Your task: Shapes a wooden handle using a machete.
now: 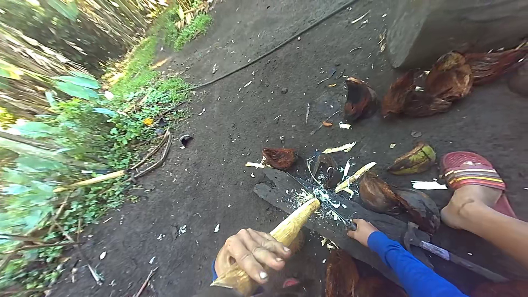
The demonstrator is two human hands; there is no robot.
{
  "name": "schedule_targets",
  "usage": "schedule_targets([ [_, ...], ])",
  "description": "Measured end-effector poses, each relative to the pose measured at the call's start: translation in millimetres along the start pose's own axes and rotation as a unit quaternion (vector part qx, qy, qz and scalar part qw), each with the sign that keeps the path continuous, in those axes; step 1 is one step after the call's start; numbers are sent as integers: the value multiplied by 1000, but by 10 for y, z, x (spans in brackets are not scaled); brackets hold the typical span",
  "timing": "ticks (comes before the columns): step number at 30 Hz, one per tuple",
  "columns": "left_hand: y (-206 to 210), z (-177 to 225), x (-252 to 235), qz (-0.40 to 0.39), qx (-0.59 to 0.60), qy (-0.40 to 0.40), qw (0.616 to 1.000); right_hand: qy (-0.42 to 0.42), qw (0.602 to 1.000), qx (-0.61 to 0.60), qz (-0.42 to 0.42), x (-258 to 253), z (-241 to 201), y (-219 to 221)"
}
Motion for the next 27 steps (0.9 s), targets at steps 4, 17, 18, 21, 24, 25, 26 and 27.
schedule_targets([
  [4, -9, 13, 23, -15, 13, -5, 1000, -2, 1000, 4, 3, -12, 3, 13],
  [17, -100, 77, 186, 15, -8, 24, 1000, 2, 1000, 19, -4, -19, -12, 49],
  [18, -122, 83, 192, 17, -8, 26, 999, 5, 1000, 20, -7, -14, -25, 48],
  [21, -174, 108, 185, 27, -14, 28, 999, 13, 1000, 16, -15, 25, -129, 15],
  [24, -234, 137, 220, 62, -32, 52, 996, 15, 1000, 17, -19, 14, -248, -23],
  [25, -254, 147, 243, 70, -40, 57, 995, 21, 999, 18, -23, 8, -263, -23],
  [26, -277, 155, 274, 78, -55, 60, 994, 25, 999, 11, -27, 1, -266, -19],
  [27, -301, 162, 301, 85, -71, 60, 992, 25, 999, 1, -30, -1, -269, -20],
])
Point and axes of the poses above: each hand's wrist, its own x-axis away from the middle knuckle, its own y-axis out of the palm, z = x × y, the point moved 8 cm from there along -x, towards the middle knuckle, and after that the axes turned 7 degrees about -y, right-handed, at the moved point
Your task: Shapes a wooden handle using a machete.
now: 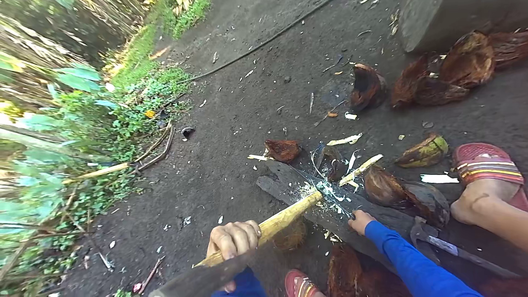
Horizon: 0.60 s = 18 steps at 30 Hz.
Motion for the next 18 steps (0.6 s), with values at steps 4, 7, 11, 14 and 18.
schedule_targets([
  [4, -94, 35, 51, 33, -42, 12, 999, -14, 999, -18, 29, 164, -154, -49],
  [7, -144, 93, 48, 87, -79, 5, 993, -32, 998, -43, 43, 414, -462, 1],
  [11, -219, 151, 147, 305, -149, 51, 939, -141, 981, -109, 74, 811, -1123, -11],
  [14, -67, 178, 222, 484, -264, 128, 824, -260, 958, -108, 56, 1293, -1704, -15],
  [18, 15, 223, 385, 554, -335, 170, 743, -381, 920, -89, 24, 1898, -2099, 57],
])
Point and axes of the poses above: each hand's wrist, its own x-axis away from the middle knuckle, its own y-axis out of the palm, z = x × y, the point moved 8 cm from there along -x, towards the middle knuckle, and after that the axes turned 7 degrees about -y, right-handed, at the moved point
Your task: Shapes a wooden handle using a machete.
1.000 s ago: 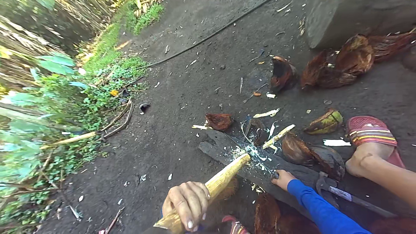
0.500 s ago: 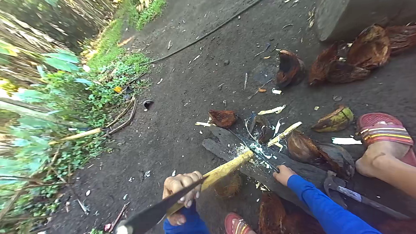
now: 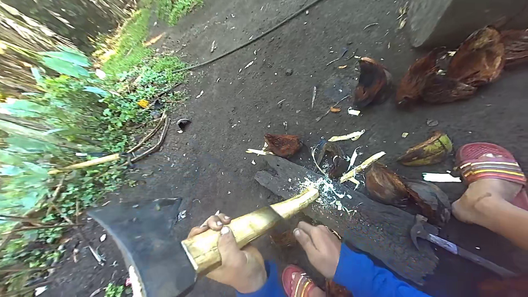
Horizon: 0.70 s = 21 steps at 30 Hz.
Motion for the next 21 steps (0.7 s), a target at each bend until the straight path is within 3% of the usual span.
schedule_targets([
  [4, -100, -16, -23, 16, -1, -9, 1000, -22, 999, 49, -7, 91, -81, 62],
  [10, -242, -81, -61, 4, 39, -18, 999, 121, 992, 36, 1, -9, 696, 53],
  [14, -269, -71, -27, 7, 40, -10, 999, 127, 989, 75, -28, 78, 451, 59],
  [18, -253, -2, 49, 27, 14, -6, 1000, -6, 995, 97, -11, 165, -116, 149],
  [19, -267, 4, 56, 29, 14, -7, 999, -12, 994, 109, -5, 163, -77, 155],
  [21, -348, -13, 45, 23, 24, -12, 999, 63, 994, 92, -18, 146, 335, 158],
])
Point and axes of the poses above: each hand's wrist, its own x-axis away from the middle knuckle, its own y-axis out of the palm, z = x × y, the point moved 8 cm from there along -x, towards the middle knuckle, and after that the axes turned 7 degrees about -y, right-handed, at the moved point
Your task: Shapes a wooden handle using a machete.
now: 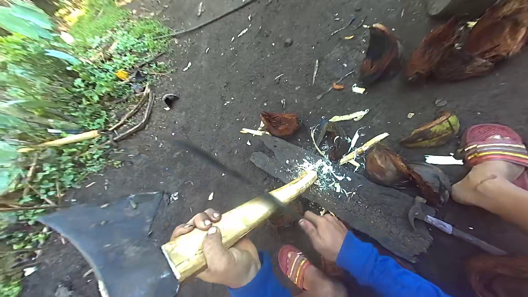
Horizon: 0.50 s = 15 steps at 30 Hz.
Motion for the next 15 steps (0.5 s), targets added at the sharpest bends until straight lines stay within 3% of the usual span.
schedule_targets([
  [3, -77, -74, -66, -2, 13, -3, 1000, 61, 996, -59, 1, -172, 486, 56],
  [7, -101, -80, -62, 0, 11, -4, 1000, 88, 995, 1, -40, -89, 305, 28],
  [12, -16, -23, 9, 15, -4, -2, 1000, -46, 998, 37, 13, 72, -269, -12],
  [15, -46, -25, -28, 2, 5, -8, 1000, 53, 999, 2, 0, -50, 340, 43],
])
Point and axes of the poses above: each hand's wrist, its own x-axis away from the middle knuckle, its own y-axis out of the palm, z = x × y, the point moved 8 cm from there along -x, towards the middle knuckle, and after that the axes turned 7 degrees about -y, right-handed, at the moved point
